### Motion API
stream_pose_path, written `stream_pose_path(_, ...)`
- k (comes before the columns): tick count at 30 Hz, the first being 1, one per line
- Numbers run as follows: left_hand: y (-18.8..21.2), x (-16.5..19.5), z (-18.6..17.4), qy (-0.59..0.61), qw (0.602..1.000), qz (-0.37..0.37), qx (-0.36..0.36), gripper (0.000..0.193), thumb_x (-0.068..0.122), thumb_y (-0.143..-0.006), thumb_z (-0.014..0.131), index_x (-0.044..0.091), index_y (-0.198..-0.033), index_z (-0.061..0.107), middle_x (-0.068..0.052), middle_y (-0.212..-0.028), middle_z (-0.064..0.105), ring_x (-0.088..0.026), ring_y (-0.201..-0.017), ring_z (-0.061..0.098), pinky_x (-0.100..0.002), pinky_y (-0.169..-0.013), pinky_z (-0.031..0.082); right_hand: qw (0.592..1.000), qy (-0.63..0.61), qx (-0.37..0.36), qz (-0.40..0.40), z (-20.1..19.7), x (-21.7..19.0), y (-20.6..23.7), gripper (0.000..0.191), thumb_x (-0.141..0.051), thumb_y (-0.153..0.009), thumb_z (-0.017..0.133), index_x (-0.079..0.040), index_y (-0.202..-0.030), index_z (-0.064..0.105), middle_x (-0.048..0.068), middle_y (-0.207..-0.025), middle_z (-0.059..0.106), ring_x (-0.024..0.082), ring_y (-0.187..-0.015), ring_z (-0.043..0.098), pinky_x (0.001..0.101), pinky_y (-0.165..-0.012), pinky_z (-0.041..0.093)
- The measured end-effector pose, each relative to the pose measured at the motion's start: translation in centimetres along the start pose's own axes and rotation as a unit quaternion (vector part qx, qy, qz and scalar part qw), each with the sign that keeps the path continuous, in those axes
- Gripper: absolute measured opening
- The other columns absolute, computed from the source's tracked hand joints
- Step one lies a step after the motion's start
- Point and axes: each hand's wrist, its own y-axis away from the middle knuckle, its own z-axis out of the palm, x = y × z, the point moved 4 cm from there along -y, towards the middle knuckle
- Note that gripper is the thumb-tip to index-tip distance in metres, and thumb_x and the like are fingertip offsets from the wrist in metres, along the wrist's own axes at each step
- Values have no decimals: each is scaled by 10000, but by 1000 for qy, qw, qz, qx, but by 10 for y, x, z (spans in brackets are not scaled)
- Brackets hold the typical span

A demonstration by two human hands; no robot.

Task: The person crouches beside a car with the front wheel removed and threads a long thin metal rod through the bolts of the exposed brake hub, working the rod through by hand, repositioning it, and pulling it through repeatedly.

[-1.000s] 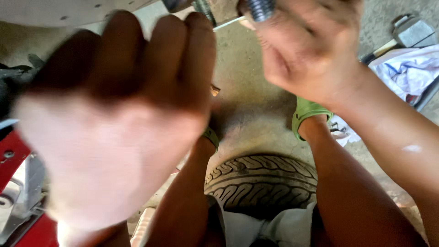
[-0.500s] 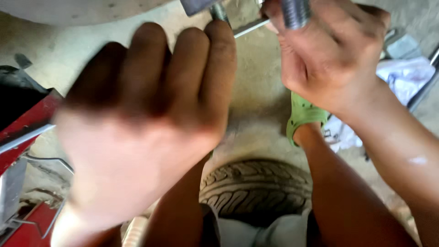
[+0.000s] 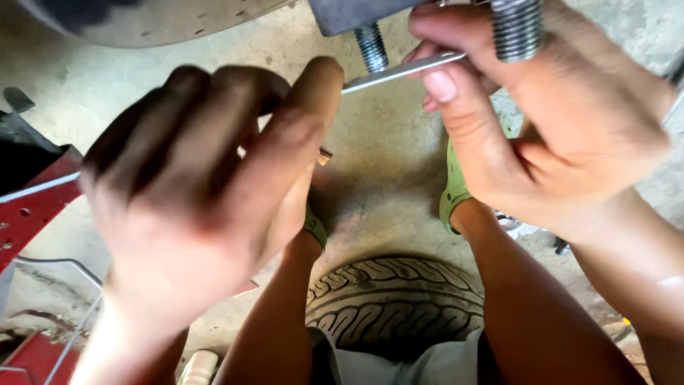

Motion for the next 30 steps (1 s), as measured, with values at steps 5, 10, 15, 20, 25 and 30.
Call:
stream_pose_path(5, 8, -10, 17, 46, 998, -6, 33, 372, 21, -996, 660, 75, -1364, 656, -16, -997, 601, -172, -851, 588, -298, -754, 502, 1000, -2, 0, 2, 5, 0, -7, 256, 63, -1044, 684, 74, -1299, 662, 139, -1083, 693, 217, -831, 674, 326, -717, 530)
stream_pose_path(10, 11, -9, 26, 39, 998, -8, 52, 292, 28, -1042, 706, 69, -1329, 670, -9, -930, 585, -154, -799, 578, -283, -688, 484, 1000, -5, 0, 2, 9, 2, -7, 257, 76, -1052, 667, 96, -1306, 630, 154, -1088, 699, 212, -853, 688, 315, -723, 546)
stream_pose_path(15, 13, -13, 22, 24, 998, -4, 64, 244, 14, -1028, 722, 63, -1264, 687, -20, -876, 588, -171, -741, 565, -308, -635, 459, 1000, -6, 2, -2, 14, 5, -6, 259, 89, -1061, 651, 118, -1313, 599, 169, -1093, 705, 206, -875, 703, 305, -730, 561)
stream_pose_path(20, 22, -19, 19, 55, 995, -26, 77, 224, 13, -1036, 647, 38, -1256, 679, -44, -918, 600, -176, -791, 603, -297, -692, 472, 999, -8, -17, -31, 28, 1, -11, 262, 102, -1069, 634, 140, -1320, 568, 183, -1099, 711, 201, -897, 717, 294, -736, 577)
stream_pose_path(25, 26, -18, 25, 58, 995, -23, 82, 133, 33, -1063, 703, 14, -1195, 699, -71, -880, 610, -196, -762, 618, -307, -672, 474, 991, 91, -69, -73, 45, -2, -3, 247, 54, -942, 680, 82, -1186, 652, 165, -965, 724, 246, -762, 696, 353, -651, 569)
stream_pose_path(30, 25, -19, 30, 51, 995, -21, 80, 161, 50, -1056, 702, 26, -1216, 699, -62, -873, 613, -196, -751, 618, -308, -671, 478, 991, 52, -123, -16, 52, 13, 12, 132, -8, -917, 693, 16, -1046, 704, 116, -840, 726, 213, -628, 672, 331, -564, 527)
